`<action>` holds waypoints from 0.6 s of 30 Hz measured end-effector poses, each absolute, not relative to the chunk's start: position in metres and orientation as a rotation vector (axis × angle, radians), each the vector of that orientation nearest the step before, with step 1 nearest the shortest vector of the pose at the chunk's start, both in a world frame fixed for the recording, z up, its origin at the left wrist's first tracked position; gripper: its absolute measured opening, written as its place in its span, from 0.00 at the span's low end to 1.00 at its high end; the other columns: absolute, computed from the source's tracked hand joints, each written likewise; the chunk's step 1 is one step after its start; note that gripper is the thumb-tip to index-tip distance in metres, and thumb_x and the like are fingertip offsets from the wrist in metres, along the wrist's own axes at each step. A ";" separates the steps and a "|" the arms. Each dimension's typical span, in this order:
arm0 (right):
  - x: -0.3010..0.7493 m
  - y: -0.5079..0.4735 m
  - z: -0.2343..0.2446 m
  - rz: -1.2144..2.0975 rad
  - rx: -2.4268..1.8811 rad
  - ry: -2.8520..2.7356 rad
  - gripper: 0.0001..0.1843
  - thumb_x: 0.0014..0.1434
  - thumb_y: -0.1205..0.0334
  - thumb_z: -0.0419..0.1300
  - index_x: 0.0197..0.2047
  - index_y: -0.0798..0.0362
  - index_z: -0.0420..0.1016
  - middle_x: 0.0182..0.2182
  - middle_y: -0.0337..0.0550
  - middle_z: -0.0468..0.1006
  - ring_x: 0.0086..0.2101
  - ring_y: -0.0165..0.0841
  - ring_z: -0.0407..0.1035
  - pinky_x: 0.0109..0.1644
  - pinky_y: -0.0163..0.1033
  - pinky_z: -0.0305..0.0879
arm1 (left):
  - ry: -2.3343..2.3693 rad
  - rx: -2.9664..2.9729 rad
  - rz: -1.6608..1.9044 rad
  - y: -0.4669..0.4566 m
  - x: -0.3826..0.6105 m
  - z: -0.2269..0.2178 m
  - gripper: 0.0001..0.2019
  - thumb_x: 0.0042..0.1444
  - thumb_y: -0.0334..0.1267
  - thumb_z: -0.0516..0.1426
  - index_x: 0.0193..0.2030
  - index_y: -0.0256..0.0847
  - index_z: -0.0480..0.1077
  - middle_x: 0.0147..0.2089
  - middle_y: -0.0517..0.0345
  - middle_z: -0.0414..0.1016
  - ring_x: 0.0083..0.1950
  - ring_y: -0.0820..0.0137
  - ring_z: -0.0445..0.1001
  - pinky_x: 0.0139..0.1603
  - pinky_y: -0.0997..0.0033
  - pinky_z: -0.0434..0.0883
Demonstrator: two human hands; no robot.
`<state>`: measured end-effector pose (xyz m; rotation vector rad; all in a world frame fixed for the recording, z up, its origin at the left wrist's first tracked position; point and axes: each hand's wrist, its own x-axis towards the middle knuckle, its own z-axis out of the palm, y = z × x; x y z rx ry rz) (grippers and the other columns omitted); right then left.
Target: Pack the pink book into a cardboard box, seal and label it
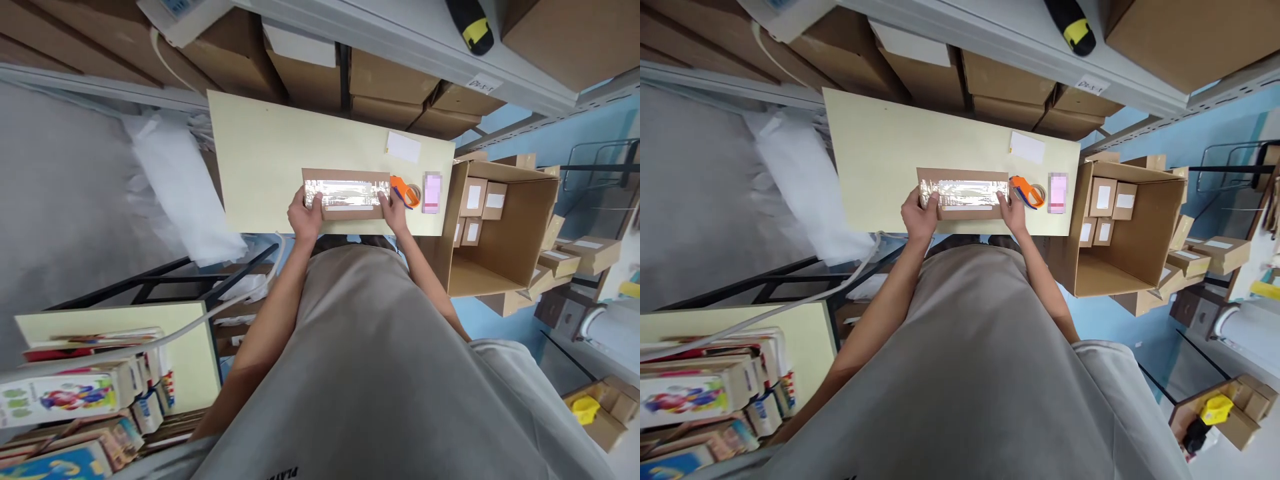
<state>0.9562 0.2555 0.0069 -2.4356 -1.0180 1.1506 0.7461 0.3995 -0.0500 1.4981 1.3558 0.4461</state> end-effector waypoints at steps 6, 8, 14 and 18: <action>0.941 0.249 0.015 0.783 -2.587 -0.535 0.49 0.76 0.24 0.46 0.70 0.63 0.76 0.62 0.70 0.82 0.59 0.45 0.78 0.63 0.44 0.76 | 1.248 1.366 0.371 0.413 0.731 -0.052 0.22 0.65 0.43 0.66 0.64 0.45 0.84 0.63 0.44 0.84 0.66 0.52 0.81 0.71 0.53 0.78; 0.939 0.255 0.013 0.740 -2.582 -0.559 0.41 0.77 0.29 0.49 0.60 0.60 0.81 0.55 0.65 0.85 0.55 0.46 0.78 0.62 0.45 0.76 | 1.280 1.419 0.325 0.423 0.732 -0.049 0.22 0.63 0.39 0.64 0.63 0.44 0.85 0.58 0.43 0.83 0.62 0.50 0.81 0.69 0.51 0.78; 0.946 0.284 0.001 0.451 -2.316 -0.619 0.31 0.74 0.32 0.60 0.53 0.54 0.83 0.51 0.60 0.86 0.51 0.48 0.79 0.57 0.51 0.79 | 1.276 1.561 0.344 0.476 0.733 -0.032 0.23 0.66 0.34 0.61 0.66 0.42 0.83 0.64 0.43 0.79 0.55 0.55 0.82 0.67 0.52 0.79; 0.930 0.291 -0.015 0.504 -2.221 -0.595 0.27 0.72 0.36 0.66 0.55 0.54 0.82 0.54 0.61 0.87 0.50 0.47 0.82 0.53 0.49 0.82 | 1.258 1.543 0.379 0.489 0.725 -0.034 0.28 0.64 0.31 0.62 0.71 0.44 0.77 0.67 0.43 0.78 0.65 0.54 0.81 0.73 0.53 0.78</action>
